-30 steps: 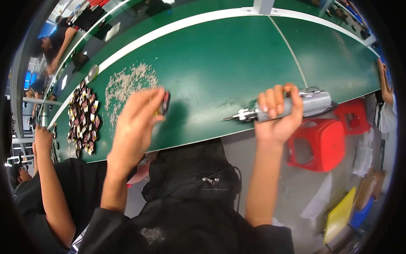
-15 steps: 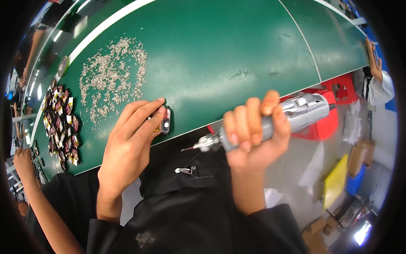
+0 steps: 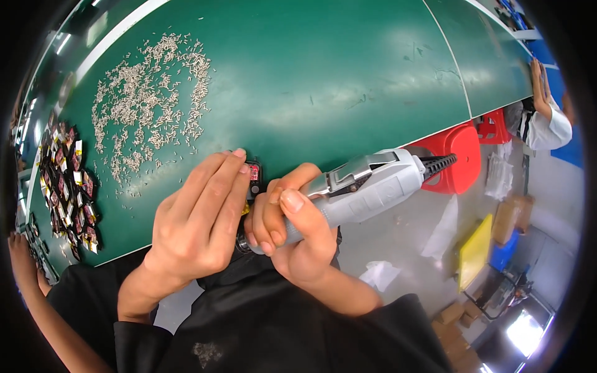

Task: Use an electric screwdriver to assemble small electronic components on a factory assembly line.

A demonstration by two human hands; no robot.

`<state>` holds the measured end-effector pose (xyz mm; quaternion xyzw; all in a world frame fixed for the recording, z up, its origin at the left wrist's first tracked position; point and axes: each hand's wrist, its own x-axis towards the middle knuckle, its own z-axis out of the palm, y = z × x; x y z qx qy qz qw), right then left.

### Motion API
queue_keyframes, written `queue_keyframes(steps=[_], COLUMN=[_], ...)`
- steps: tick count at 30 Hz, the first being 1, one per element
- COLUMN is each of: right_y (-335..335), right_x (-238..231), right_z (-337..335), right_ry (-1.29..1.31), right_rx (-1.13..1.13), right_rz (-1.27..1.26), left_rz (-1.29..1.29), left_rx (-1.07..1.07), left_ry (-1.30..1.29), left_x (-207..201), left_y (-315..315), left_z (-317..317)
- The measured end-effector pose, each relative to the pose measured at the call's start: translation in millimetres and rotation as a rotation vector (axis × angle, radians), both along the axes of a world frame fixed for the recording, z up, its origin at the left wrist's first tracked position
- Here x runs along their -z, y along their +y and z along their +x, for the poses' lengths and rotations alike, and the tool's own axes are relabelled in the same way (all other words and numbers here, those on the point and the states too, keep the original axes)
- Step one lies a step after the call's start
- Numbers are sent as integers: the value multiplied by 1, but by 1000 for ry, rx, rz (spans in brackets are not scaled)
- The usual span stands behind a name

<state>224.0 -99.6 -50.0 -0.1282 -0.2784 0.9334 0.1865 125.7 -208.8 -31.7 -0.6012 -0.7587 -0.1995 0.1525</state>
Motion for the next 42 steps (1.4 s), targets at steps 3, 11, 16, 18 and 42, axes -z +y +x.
queue_keyframes(steps=[3, 11, 16, 18, 42], right_y=[3, 72, 87, 85, 74], right_x=[1, -41, -52, -48, -42], right_z=[-1, -19, -39, -44, -61], right_ry=[-9, 281, 304, 328, 285], right_rx=[-35, -178, -256, -272, -391], right_rz=[-7, 331, 469, 477, 552], left_rz=[-66, -225, -252, -232, -52], left_rx=[-28, -45, -48, -35, -33], left_ry=[-3, -227, -226, -123, -178], left_x=[2, -18, -14, -12, 5], left_y=[-2, -7, -8, -9, -12], left_z=[4, 9, 13, 13, 11])
